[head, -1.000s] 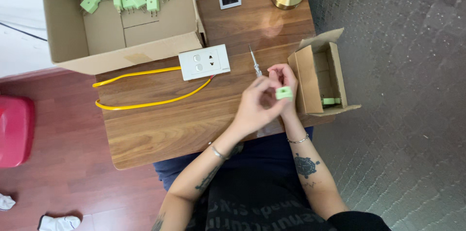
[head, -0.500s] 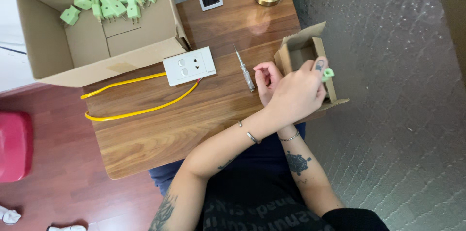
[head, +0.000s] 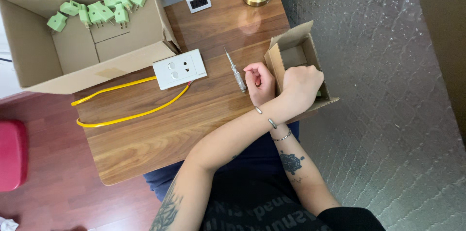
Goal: The person assembles a power plug by inserting a metal prong into a plastic plug housing and tightening it using a screwdriver.
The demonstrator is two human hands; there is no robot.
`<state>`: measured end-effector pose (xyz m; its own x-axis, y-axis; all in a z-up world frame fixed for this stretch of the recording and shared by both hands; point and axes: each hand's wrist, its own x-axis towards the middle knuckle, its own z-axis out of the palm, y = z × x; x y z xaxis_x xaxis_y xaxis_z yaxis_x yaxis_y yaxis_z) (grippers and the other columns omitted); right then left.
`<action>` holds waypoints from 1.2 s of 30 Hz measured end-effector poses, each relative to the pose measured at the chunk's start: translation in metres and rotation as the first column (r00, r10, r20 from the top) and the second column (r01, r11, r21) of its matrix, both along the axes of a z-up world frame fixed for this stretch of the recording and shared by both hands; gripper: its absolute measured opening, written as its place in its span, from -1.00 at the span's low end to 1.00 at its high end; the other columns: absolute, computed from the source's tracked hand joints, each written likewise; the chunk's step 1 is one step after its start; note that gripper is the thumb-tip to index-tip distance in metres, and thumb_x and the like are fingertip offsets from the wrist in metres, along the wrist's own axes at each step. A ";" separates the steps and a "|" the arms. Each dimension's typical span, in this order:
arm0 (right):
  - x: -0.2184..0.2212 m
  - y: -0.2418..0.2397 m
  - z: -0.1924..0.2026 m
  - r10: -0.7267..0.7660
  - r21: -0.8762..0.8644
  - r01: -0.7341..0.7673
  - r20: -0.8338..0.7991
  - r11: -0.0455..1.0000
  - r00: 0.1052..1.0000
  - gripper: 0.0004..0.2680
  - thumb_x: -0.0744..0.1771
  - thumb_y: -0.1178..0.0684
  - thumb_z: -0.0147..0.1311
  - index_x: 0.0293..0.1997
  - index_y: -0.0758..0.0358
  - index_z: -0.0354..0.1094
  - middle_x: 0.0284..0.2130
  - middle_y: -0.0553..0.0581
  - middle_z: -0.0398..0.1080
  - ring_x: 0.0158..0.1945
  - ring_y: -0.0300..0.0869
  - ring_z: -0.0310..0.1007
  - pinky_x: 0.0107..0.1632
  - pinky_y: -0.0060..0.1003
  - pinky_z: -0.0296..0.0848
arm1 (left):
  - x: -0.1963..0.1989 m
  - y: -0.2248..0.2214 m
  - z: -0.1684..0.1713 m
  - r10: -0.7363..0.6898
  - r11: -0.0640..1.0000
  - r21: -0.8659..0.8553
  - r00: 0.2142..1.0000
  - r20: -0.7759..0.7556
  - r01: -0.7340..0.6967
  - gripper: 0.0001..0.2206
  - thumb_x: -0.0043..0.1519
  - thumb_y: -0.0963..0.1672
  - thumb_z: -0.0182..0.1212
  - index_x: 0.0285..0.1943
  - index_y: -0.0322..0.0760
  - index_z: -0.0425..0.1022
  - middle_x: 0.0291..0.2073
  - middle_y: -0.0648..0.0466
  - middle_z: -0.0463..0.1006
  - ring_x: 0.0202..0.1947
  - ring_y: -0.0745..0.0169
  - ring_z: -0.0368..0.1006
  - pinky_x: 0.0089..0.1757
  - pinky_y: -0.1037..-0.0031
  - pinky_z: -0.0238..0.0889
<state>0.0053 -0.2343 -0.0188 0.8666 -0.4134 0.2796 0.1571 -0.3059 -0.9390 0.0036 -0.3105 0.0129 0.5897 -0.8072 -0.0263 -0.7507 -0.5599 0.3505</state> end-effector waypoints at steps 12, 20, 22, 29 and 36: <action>0.000 0.002 0.004 -0.002 -0.013 0.002 0.023 1.000 1.000 -0.95 0.35 0.18 0.06 -0.22 0.14 0.44 -0.57 0.06 0.34 -0.56 -0.29 0.12 -0.39 -0.43 0.25 | -0.002 0.006 0.004 -0.107 0.986 0.120 0.990 -0.089 0.118 -0.90 -0.08 -0.28 0.45 -0.52 -0.25 0.64 -0.60 -0.07 0.60 -0.46 -0.03 0.60 -0.53 0.18 0.43; 0.000 0.001 0.003 -0.002 -0.042 0.003 0.029 0.999 1.000 -0.94 0.35 0.18 0.06 -0.21 0.14 0.45 -0.57 0.06 0.34 -0.57 -0.28 0.11 -0.40 -0.42 0.25 | -0.005 0.003 -0.003 -0.097 0.986 0.132 0.993 -0.073 0.106 -0.89 -0.11 -0.27 0.47 -0.47 -0.27 0.67 -0.55 -0.07 0.62 -0.40 -0.06 0.60 -0.42 0.15 0.45; 0.000 0.001 0.004 -0.002 -0.038 0.002 0.024 0.999 1.000 -0.94 0.35 0.19 0.06 -0.21 0.14 0.45 -0.59 0.06 0.32 -0.57 -0.29 0.09 -0.40 -0.43 0.24 | -0.007 0.005 0.003 -0.082 0.987 0.130 0.995 -0.059 0.089 -0.88 -0.11 -0.27 0.47 -0.44 -0.25 0.68 -0.53 -0.03 0.64 -0.38 -0.04 0.61 -0.36 0.16 0.45; -0.001 0.002 0.004 0.001 -0.038 0.000 0.025 0.999 1.000 -0.94 0.36 0.21 0.05 -0.19 0.17 0.44 -0.56 0.08 0.34 -0.56 -0.29 0.11 -0.39 -0.42 0.25 | -0.007 0.022 0.032 -0.055 0.983 0.175 0.998 -0.016 0.057 -0.87 -0.10 -0.26 0.50 -0.44 -0.22 0.68 -0.52 -0.01 0.63 -0.37 -0.03 0.59 -0.20 0.14 0.37; -0.002 0.004 0.007 -0.005 -0.063 0.007 0.030 0.998 1.000 -0.94 0.37 0.20 0.04 -0.14 0.18 0.42 -0.51 0.09 0.37 -0.55 -0.27 0.12 -0.37 -0.39 0.29 | -0.014 0.047 0.066 0.031 1.000 -0.008 0.994 0.103 -0.030 -0.86 -0.11 -0.31 0.47 -0.45 -0.27 0.68 -0.50 -0.04 0.62 -0.38 0.00 0.52 -0.09 0.10 0.19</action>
<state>0.0028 -0.2306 -0.0120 0.8550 -0.3996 0.3305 0.1822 -0.3652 -0.9129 -0.0108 -0.2640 0.0786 0.6132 -0.7888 0.0411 -0.7658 -0.5809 0.2759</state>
